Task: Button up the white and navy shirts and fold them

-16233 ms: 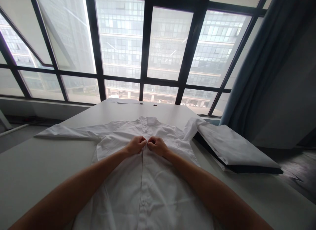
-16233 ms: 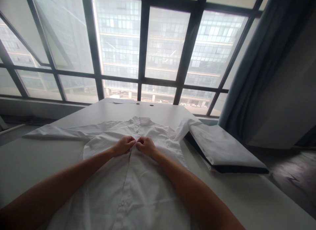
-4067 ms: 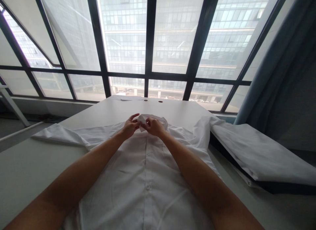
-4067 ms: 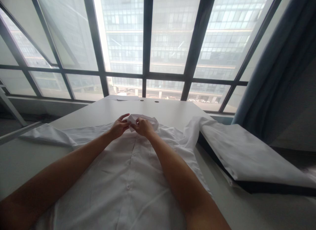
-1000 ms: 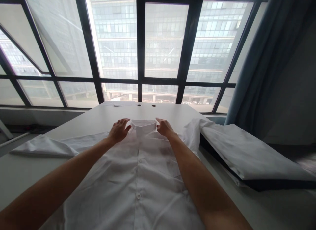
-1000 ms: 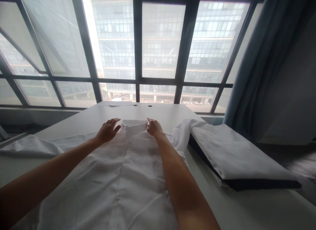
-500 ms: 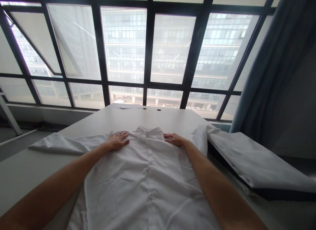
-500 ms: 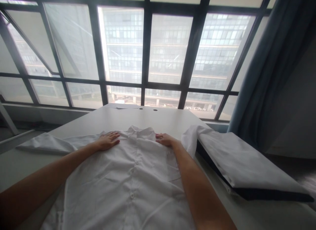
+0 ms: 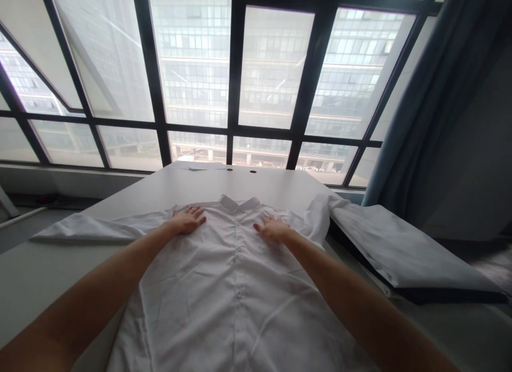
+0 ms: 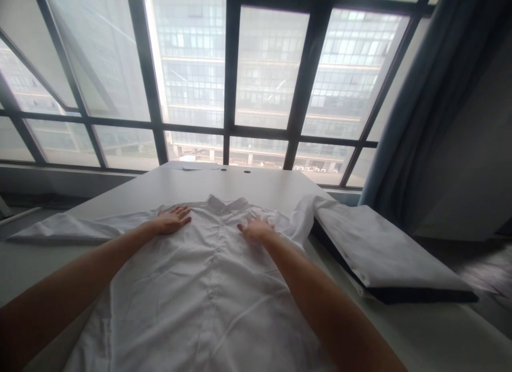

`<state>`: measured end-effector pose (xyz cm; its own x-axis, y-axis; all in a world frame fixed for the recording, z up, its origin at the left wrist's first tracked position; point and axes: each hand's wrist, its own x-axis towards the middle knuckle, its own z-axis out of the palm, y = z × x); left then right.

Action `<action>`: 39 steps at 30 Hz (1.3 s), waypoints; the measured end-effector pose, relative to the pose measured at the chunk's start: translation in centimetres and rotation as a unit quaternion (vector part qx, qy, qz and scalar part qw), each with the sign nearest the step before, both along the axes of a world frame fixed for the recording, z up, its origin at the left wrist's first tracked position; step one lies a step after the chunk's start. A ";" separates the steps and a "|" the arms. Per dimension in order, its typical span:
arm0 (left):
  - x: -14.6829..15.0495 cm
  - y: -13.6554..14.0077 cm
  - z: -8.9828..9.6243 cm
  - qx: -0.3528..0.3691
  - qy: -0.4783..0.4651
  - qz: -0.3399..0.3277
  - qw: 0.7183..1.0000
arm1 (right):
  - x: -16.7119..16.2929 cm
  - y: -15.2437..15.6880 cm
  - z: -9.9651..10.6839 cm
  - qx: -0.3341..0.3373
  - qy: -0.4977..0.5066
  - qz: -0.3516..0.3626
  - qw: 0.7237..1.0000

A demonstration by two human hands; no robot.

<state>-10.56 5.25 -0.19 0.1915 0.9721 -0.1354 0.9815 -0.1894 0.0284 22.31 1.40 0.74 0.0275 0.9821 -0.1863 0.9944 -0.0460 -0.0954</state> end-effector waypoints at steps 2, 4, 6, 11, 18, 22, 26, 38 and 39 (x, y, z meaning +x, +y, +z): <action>-0.2 1.1 -0.1 -0.006 0.003 -0.001 1.000 | -0.2 0.4 -0.3 -0.020 0.017 -0.008 1.000; -0.5 2.5 -0.3 -0.004 0.003 -0.004 1.000 | -0.1 1.7 -0.6 -0.023 0.024 -0.007 0.999; -0.7 4.3 -0.6 0.008 0.000 -0.007 1.000 | 0.2 3.7 -0.8 -0.025 0.026 -0.007 0.999; -1.3 9.8 -1.3 0.024 -0.009 -0.008 1.000 | 0.3 8.9 -1.7 -0.010 0.031 -0.006 0.999; 1.4 12.6 -0.2 0.115 0.028 0.032 0.992 | 0.8 12.7 -2.3 0.054 0.016 0.017 0.998; 6.8 8.1 1.2 0.191 0.070 0.014 0.979 | -0.2 11.7 -1.2 0.179 -0.038 0.035 0.982; 10.4 1.7 1.0 0.098 0.008 -0.105 0.990 | -2.6 7.2 -0.7 0.176 -0.016 0.057 0.983; 9.8 -0.5 -1.4 0.044 -0.078 -0.144 0.986 | -3.0 3.2 -2.5 0.047 0.072 0.064 0.994; 9.9 0.1 -1.3 0.047 -0.076 -0.141 0.986 | -3.1 3.9 -2.4 0.049 0.070 0.065 0.994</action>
<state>-0.65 5.33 -1.53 0.4669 0.8843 0.0034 0.8754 -0.4628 0.1397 19.23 5.29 -1.67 -0.1202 0.9893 -0.0823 0.9678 0.0984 -0.2317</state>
